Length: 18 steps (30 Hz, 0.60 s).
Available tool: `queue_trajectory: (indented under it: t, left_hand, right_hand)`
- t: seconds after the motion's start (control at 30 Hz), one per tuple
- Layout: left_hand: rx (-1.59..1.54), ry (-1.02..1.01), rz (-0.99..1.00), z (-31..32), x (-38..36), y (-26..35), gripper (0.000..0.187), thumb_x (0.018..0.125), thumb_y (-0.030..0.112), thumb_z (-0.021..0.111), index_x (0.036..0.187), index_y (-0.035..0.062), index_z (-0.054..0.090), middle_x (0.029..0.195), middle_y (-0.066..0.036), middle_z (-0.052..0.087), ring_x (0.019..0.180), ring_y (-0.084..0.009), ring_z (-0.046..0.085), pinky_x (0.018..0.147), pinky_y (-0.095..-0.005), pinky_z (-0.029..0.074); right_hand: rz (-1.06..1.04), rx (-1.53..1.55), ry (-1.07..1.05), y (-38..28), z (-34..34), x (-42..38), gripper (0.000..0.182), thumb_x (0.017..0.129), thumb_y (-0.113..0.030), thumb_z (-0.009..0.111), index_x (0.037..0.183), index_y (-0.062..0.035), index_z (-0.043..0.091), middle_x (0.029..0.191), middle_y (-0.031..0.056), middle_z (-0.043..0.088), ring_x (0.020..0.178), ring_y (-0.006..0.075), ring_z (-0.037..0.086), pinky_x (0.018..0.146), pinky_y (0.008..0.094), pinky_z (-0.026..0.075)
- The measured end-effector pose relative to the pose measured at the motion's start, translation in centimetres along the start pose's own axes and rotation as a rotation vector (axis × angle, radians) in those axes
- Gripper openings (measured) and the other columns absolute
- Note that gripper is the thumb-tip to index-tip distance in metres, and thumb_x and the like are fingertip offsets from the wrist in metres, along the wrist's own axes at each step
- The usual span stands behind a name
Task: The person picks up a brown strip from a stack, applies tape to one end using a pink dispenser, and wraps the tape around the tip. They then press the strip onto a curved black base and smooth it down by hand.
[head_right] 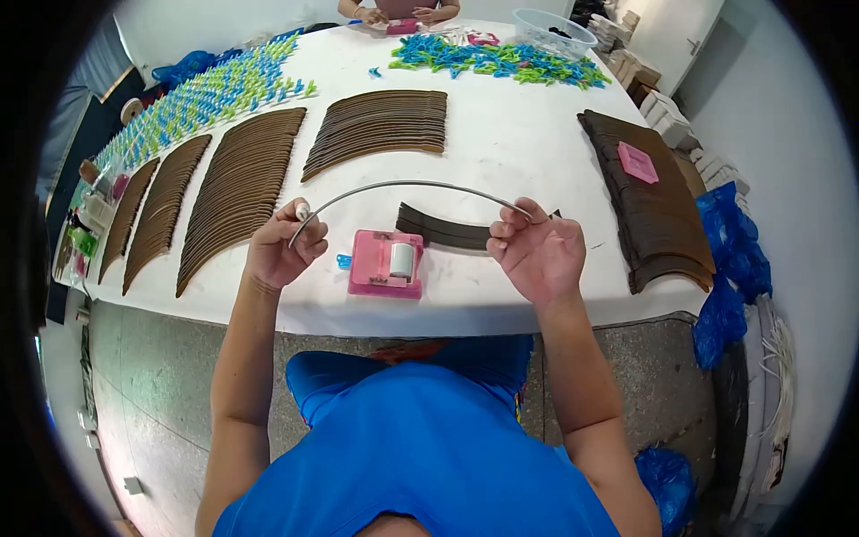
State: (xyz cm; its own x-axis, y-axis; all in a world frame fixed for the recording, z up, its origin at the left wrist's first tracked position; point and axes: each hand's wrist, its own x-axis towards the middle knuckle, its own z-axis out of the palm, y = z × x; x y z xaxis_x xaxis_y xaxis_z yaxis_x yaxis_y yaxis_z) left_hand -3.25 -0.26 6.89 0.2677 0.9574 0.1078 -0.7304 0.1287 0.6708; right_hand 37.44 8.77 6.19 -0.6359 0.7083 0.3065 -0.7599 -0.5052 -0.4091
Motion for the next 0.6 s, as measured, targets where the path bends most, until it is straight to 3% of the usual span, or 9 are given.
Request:
queue_trajectory:
  t: [0.1,0.17,0.2,0.27,0.47,0.6]
  left_hand:
    - [-0.012,-0.019,0.017,-0.3,-0.4,0.0,0.014,0.092,0.001,0.063,0.104,0.0073,0.067,0.078,-0.004,0.059,0.075,-0.0144,0.049,0.066,-0.0292,0.04]
    - [-0.017,-0.015,0.046,-0.6,-0.6,0.0,0.014,0.093,0.002,0.063,0.105,0.0074,0.068,0.077,-0.004,0.059,0.074,-0.0144,0.049,0.066,-0.0292,0.04]
    - [-0.027,-0.021,0.052,-0.7,-0.6,-0.1,0.014,0.093,0.002,0.063,0.105,0.0076,0.068,0.077,-0.004,0.06,0.074,-0.0143,0.049,0.066,-0.0291,0.04]
    - [-0.031,-0.031,0.048,-0.9,-0.5,-0.1,0.014,0.093,0.003,0.064,0.105,0.0077,0.068,0.077,-0.004,0.06,0.074,-0.0142,0.049,0.066,-0.0293,0.04]
    - [-0.037,-0.012,0.071,-1.5,-0.5,-0.1,0.015,0.092,0.003,0.062,0.105,0.008,0.068,0.075,-0.004,0.059,0.073,-0.0147,0.046,0.065,-0.0301,0.039]
    - [-0.166,-0.03,0.098,-1.6,0.2,-0.3,0.012,0.092,0.008,0.062,0.102,0.0076,0.067,0.077,-0.004,0.06,0.072,-0.0159,0.045,0.067,-0.0305,0.039]
  right_hand:
    - [-0.052,-0.089,-0.008,0.5,0.6,0.6,0.044,0.096,-0.029,0.063,0.132,-0.0043,0.068,0.119,0.0098,0.067,0.106,0.0217,0.058,0.094,0.0369,0.047]
    - [-0.098,-0.186,0.001,0.6,0.6,1.1,0.036,0.097,-0.011,0.061,0.132,-0.0039,0.067,0.12,0.0105,0.069,0.108,0.0204,0.062,0.095,0.0377,0.05]
    - [-0.103,-0.191,-0.001,0.7,0.6,1.4,0.036,0.097,-0.011,0.061,0.132,-0.0039,0.067,0.12,0.0105,0.069,0.108,0.0204,0.062,0.095,0.0377,0.05]
    - [-0.16,-0.32,0.131,0.9,0.4,1.8,0.031,0.098,0.003,0.059,0.127,-0.0042,0.068,0.112,0.0094,0.071,0.102,0.0182,0.066,0.09,0.0357,0.054]
    - [-0.257,-0.481,0.257,1.6,-0.6,2.9,0.017,0.1,0.001,0.066,0.116,-0.0047,0.067,0.1,0.0079,0.073,0.09,0.0166,0.069,0.082,0.0324,0.057]
    - [-0.258,-0.546,0.272,1.7,-1.3,3.5,0.012,0.102,-0.001,0.065,0.113,-0.0059,0.066,0.101,0.0088,0.074,0.088,0.0159,0.069,0.081,0.0327,0.057]
